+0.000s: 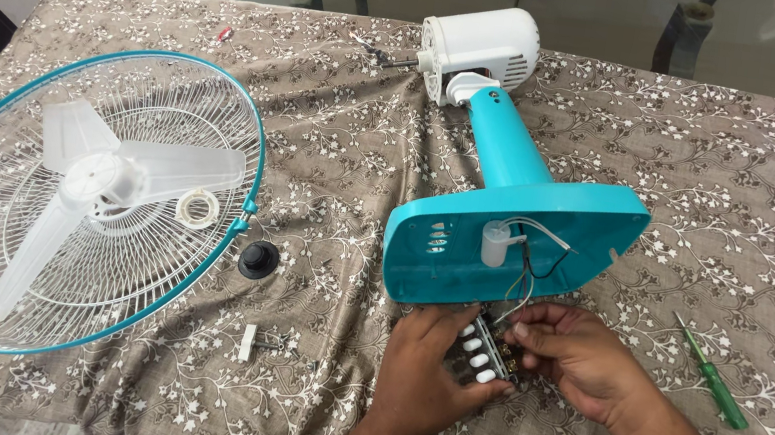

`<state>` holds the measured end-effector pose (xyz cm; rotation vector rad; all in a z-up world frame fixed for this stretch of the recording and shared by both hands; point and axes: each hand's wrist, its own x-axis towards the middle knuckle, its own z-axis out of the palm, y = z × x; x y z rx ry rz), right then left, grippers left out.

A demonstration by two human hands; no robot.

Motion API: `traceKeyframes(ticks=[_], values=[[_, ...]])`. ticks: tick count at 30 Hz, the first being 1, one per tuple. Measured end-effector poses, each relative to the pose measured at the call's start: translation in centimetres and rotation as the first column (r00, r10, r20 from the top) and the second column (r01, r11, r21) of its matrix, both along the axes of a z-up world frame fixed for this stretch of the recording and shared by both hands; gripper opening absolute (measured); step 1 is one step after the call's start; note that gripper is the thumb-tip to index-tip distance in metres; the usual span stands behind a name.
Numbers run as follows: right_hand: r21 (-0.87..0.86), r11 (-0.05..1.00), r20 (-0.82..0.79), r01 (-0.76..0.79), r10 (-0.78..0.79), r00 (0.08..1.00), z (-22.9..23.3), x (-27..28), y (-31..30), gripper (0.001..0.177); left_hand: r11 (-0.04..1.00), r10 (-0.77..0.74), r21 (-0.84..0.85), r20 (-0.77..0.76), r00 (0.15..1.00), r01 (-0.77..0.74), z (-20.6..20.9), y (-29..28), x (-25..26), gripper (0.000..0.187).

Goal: The person works on the internal wiring of a disassembled electric fan. They connect wires to a small switch module inside the fan base and secure it with a screwdriver. The fan blade and cage remain detached on the table.

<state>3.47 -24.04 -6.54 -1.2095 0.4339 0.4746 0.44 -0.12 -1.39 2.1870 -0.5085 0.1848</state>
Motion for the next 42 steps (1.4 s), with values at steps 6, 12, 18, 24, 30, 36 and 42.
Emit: traceKeyframes(ticks=[6, 12, 18, 24, 30, 36, 42], values=[[-0.078, 0.997, 0.009, -0.015, 0.016, 1.0, -0.8, 0.2, 0.5, 0.019, 1.0, 0.024, -0.012, 0.094, 0.995, -0.023, -0.4, 0.0, -0.1, 0.089], [-0.081, 0.996, 0.01, -0.027, 0.028, 1.0, -1.3, 0.1, 0.8, 0.019, 0.998, 0.055, -0.046, 0.175, 0.983, -0.048, -0.6, 0.0, -0.4, 0.087], [-0.019, 0.998, 0.033, -0.068, 0.068, 0.997, -1.3, -0.1, 0.4, 0.019, 0.997, 0.052, -0.06, 0.159, 0.986, -0.043, -0.4, 0.0, -0.4, 0.085], [-0.006, 0.995, 0.055, -0.098, 0.098, 0.994, -0.9, -0.3, 0.6, 0.019, 0.997, 0.052, -0.068, 0.157, 0.986, -0.042, -0.1, 0.0, -0.3, 0.086], [-0.055, 0.997, 0.074, -0.061, 0.065, 0.995, -0.8, -0.7, 0.7, 0.018, 0.998, 0.058, 0.033, 0.003, 0.998, -0.058, 0.8, -0.2, 0.0, 0.086], [-0.044, 0.998, 0.105, -0.042, 0.046, 0.993, -1.6, -0.8, 0.2, 0.017, 0.99, 0.085, 0.108, 0.019, 0.996, -0.086, 1.3, -0.6, -0.1, 0.085], [0.025, 0.999, 0.171, -0.042, 0.038, 0.985, -1.6, -1.2, 0.0, 0.018, 0.996, 0.073, 0.048, 0.141, 0.987, -0.081, 0.8, -0.5, -0.4, 0.084]])
